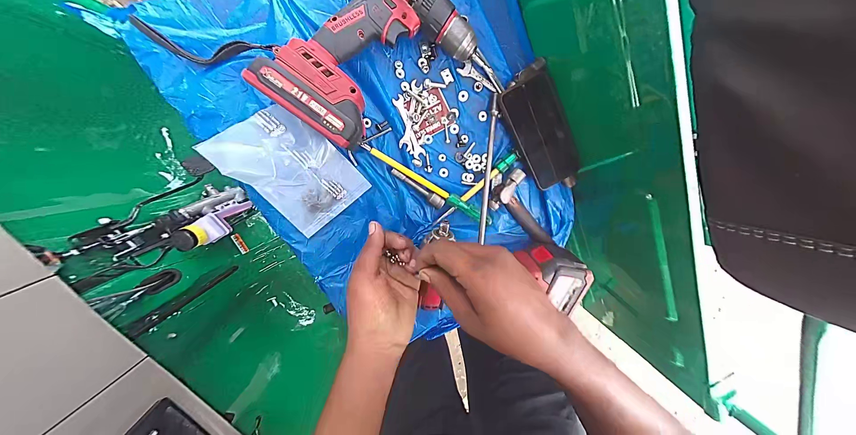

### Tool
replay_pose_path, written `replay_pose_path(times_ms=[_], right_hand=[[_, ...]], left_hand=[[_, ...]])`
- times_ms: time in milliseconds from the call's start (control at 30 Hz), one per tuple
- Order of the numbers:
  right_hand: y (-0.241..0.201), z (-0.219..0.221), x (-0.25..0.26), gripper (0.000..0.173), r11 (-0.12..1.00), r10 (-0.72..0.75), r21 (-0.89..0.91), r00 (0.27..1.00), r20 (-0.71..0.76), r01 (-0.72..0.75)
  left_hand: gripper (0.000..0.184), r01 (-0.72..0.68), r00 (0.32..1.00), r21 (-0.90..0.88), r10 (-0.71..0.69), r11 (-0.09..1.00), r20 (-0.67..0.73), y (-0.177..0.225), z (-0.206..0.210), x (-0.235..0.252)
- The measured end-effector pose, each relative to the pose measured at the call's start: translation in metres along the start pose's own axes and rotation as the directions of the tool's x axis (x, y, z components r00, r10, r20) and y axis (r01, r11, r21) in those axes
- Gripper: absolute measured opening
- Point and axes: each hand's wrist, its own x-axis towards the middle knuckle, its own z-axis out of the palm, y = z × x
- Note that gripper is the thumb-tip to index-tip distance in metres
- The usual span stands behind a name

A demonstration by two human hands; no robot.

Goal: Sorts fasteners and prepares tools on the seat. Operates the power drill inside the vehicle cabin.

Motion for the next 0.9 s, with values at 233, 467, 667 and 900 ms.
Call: replay_pose_path(times_ms=[233,467,667,900], right_hand=[[-0.026,0.023,0.006,0.021,0.921,-0.127,-0.367,0.991,0.037,0.132],[-0.028,0.031,0.015,0.023,0.875,-0.112,-0.467,0.992,0.055,0.125],[-0.008,-0.003,0.013,0.023,0.965,-0.143,-0.237,0.984,-0.104,0.115],[0.079,-0.063,0.084,0.025,0.810,0.021,-0.584,0.998,-0.053,-0.048]], left_hand=[[0.062,0.090,0.990,-0.196,-0.065,0.977,0.127,0.001,0.000,-0.013],[0.058,0.099,0.992,-0.228,-0.077,0.969,0.104,-0.004,-0.003,0.000],[0.053,-0.016,0.999,-0.009,0.015,1.000,-0.045,-0.004,-0.010,0.021],[0.051,-0.436,0.692,0.892,0.591,-0.117,0.415,0.013,-0.035,0.063]])
